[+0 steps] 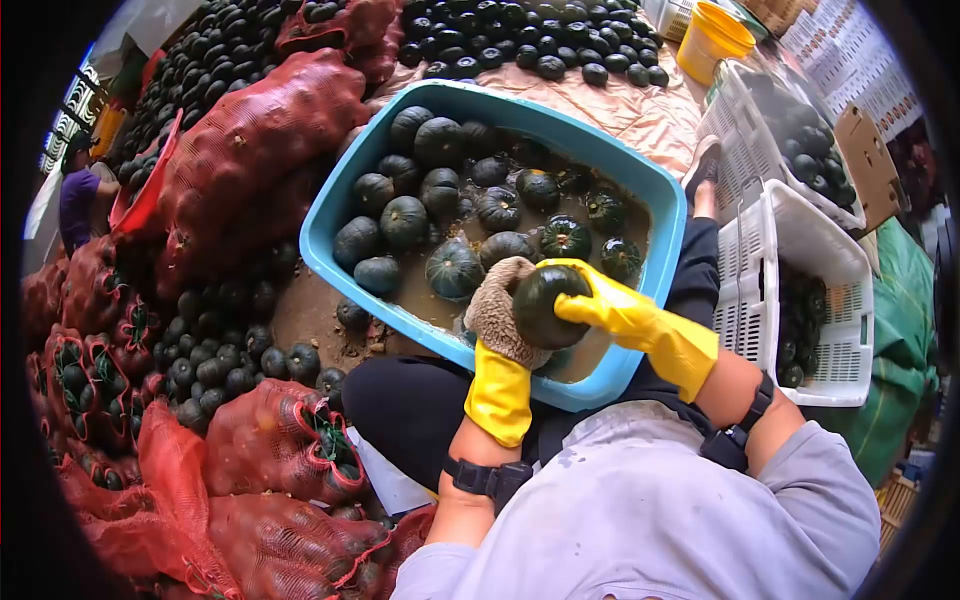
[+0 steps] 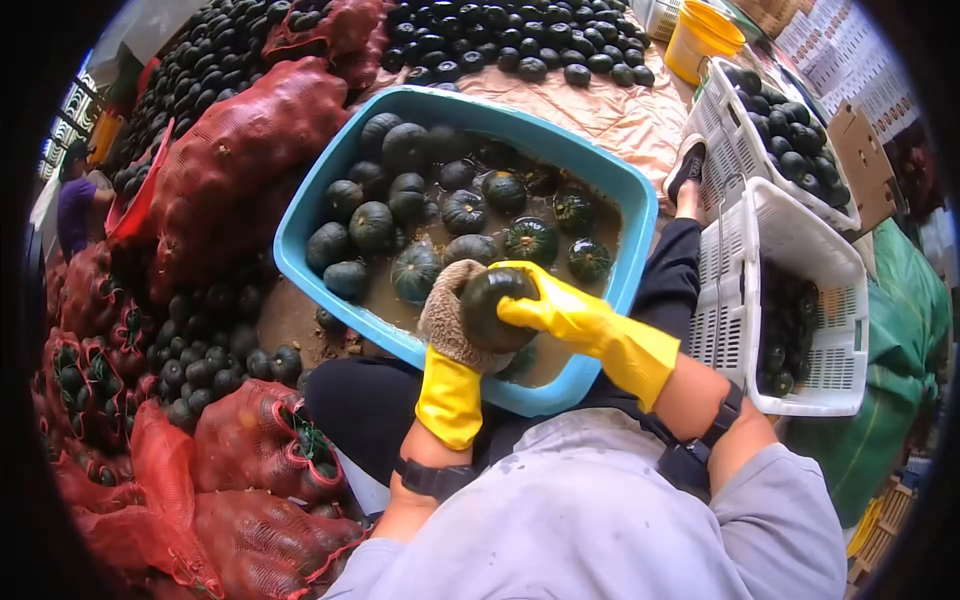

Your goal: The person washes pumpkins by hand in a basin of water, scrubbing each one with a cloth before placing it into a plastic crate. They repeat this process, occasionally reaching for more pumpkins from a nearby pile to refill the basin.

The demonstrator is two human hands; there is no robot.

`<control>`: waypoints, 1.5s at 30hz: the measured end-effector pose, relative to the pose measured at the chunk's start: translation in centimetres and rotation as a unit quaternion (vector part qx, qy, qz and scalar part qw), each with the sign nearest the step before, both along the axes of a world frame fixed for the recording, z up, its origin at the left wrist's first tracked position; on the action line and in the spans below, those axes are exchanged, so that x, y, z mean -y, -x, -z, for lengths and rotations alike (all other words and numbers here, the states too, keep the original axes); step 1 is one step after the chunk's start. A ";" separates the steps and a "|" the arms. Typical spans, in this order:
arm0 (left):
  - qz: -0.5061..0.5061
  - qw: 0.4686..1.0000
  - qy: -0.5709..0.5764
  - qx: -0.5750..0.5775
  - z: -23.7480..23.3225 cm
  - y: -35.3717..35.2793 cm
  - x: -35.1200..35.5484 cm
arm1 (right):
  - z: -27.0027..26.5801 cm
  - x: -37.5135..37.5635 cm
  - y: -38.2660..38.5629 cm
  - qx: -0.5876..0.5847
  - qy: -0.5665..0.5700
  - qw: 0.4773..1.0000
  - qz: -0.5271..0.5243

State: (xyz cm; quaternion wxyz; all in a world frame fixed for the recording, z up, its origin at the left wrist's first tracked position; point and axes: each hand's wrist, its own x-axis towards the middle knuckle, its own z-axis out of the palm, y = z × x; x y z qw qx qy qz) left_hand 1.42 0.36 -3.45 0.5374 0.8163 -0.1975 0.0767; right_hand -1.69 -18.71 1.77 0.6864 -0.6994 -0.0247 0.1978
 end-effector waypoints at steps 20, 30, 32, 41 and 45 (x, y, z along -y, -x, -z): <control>0.022 0.993 0.098 -0.065 -1.7 1.1 -0.1 | 1.9 -1.2 0.7 0.256 0.142 0.954 0.062; -0.060 0.994 0.047 -0.080 -4.2 1.6 2.8 | 6.0 -3.0 -1.0 0.330 0.257 0.868 0.268; -0.061 0.995 -0.059 -0.056 -1.5 1.6 2.1 | 4.5 -4.1 1.1 0.342 0.297 0.863 0.223; -0.062 0.974 0.089 -0.201 2.2 -1.7 0.6 | 2.2 -0.8 1.7 -0.313 -0.492 0.809 0.079; 0.058 0.788 0.460 -0.404 3.6 -1.8 0.2 | 1.9 -0.3 2.4 -0.328 -0.624 0.707 0.044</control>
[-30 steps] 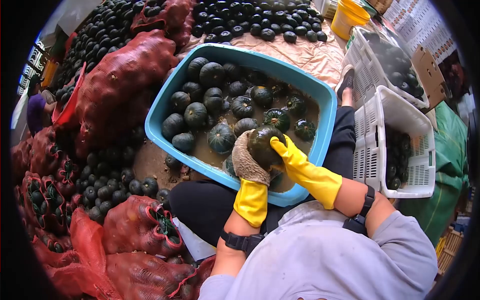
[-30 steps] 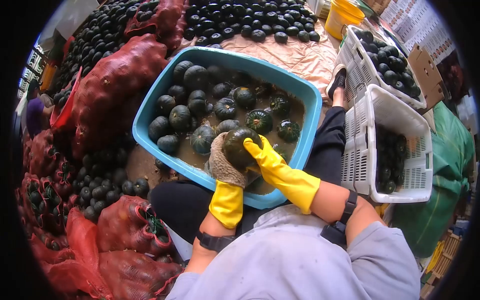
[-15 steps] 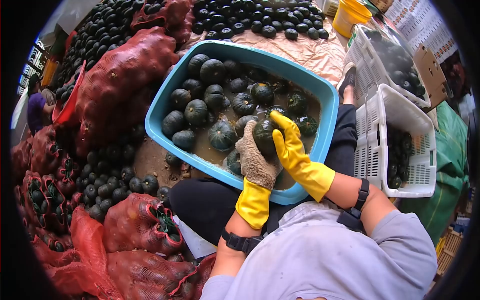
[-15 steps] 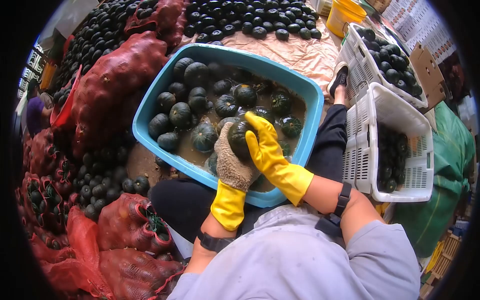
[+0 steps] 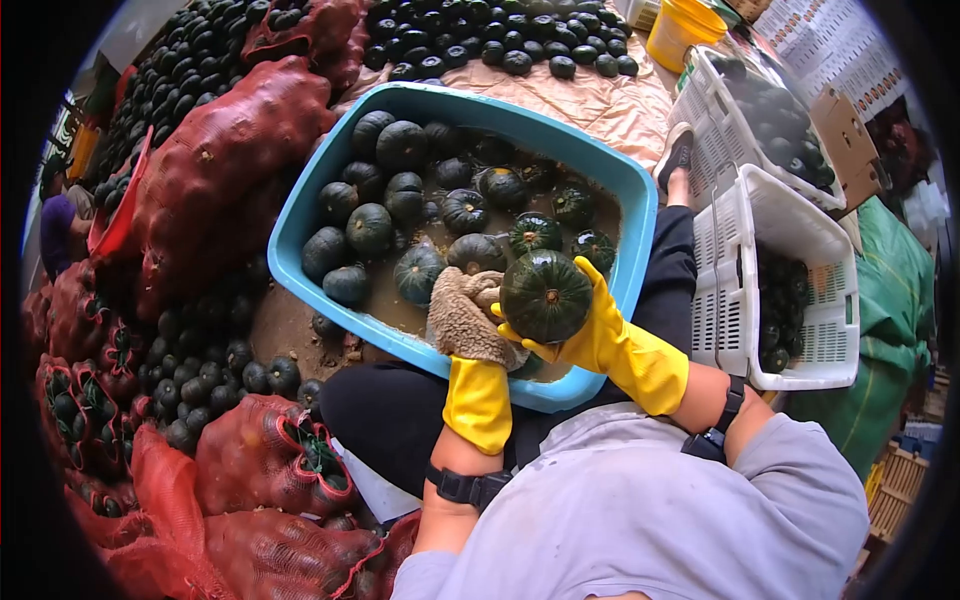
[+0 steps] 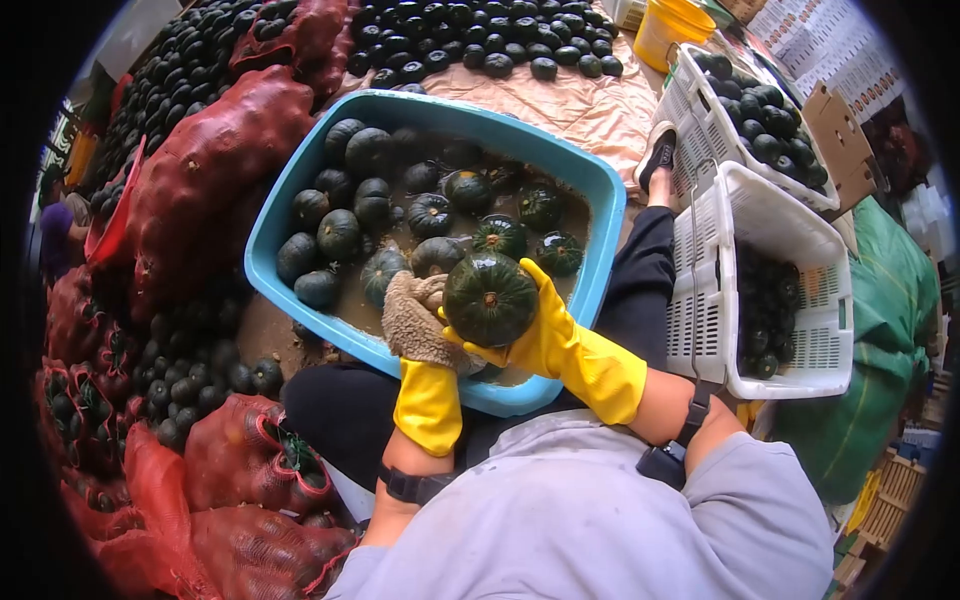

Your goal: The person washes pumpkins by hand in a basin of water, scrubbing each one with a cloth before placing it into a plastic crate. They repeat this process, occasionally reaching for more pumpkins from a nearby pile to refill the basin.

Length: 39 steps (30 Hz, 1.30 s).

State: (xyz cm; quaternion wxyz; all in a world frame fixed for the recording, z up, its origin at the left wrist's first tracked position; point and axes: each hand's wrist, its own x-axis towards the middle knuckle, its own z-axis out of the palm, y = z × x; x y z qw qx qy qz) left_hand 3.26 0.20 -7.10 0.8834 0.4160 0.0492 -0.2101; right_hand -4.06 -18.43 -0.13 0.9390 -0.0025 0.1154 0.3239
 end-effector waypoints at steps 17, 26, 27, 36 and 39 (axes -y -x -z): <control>-0.086 0.967 0.103 -0.215 -9.2 0.9 1.9 | 0.4 1.1 0.3 0.038 -0.072 0.996 0.042; -0.067 0.968 0.073 -0.230 -8.2 0.3 1.6 | 1.0 0.9 2.0 -0.068 0.026 0.992 0.107; -0.065 0.969 0.072 -0.229 -8.4 0.3 1.6 | 1.1 0.9 2.3 -0.037 0.068 0.993 0.090; -0.051 0.968 0.063 -0.239 -9.8 1.1 1.2 | -0.3 5.9 -4.3 0.039 0.202 0.975 0.086; -0.043 0.968 0.060 -0.240 -10.1 1.2 0.9 | -5.7 7.2 -14.2 0.250 0.282 0.877 0.298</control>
